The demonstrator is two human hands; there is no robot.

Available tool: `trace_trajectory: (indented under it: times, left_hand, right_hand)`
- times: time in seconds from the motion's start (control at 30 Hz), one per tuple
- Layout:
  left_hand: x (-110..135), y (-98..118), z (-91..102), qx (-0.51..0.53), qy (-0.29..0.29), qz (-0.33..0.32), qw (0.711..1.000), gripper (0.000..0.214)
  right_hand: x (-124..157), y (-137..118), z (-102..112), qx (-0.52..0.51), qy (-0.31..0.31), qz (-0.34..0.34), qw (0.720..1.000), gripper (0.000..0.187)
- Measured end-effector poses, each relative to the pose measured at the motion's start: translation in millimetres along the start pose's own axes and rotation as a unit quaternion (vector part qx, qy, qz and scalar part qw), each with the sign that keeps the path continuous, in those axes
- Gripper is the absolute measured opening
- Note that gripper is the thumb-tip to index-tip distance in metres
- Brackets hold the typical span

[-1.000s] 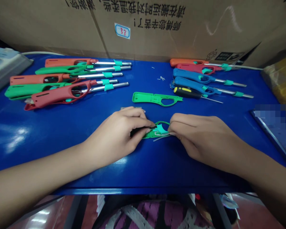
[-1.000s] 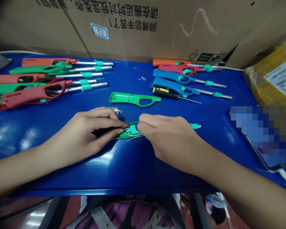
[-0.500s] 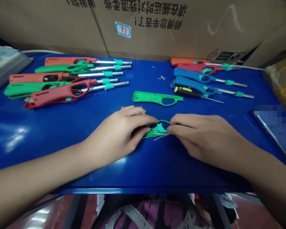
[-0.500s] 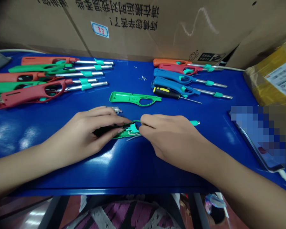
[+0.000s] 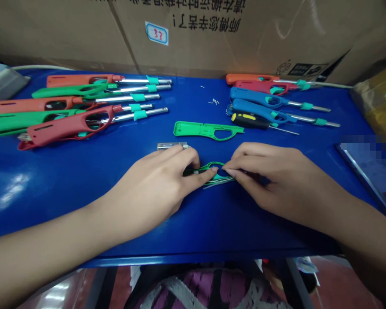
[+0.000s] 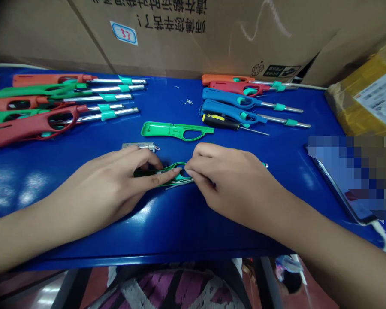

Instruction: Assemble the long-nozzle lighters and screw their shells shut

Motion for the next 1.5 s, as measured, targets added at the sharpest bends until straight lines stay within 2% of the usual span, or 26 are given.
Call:
trace_trajectory:
  times: [0.23,0.53,0.83,1.13,1.5]
  left_hand:
    - [2,3,1.9,-0.029,0.016,-0.018,0.999,0.042]
    - [-1,-2,-2.0,0.067,0.041,0.004,0.997,0.033]
    - [-1,-2,2.3,0.061,0.031,-0.005,0.998,0.034]
    - [-2,-6,0.6,0.124,0.034,0.02,0.992,0.031]
    - [-4,-5,1.3,0.115,0.035,0.013,0.993,0.032]
  right_hand:
    - [-6,7,-2,-0.056,0.015,-0.038,0.998,0.012]
    - [-2,6,-2,-0.042,0.013,-0.031,0.999,0.01]
    - [5,1,0,-0.021,-0.048,-0.052,0.997,0.007]
    - [4,2,-4,-0.022,-0.029,-0.057,0.998,0.003]
    - [2,4,-4,-0.03,-0.026,-0.048,0.998,0.006]
Point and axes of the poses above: each hand's wrist, its own x-axis away from the middle knuckle, its own z-axis out of the back of the hand, y = z × x, the point moved 4 cm from there along -x, towards the middle knuckle, and after that the axes turned 12 degrees about -x, right-handed, at the moved point
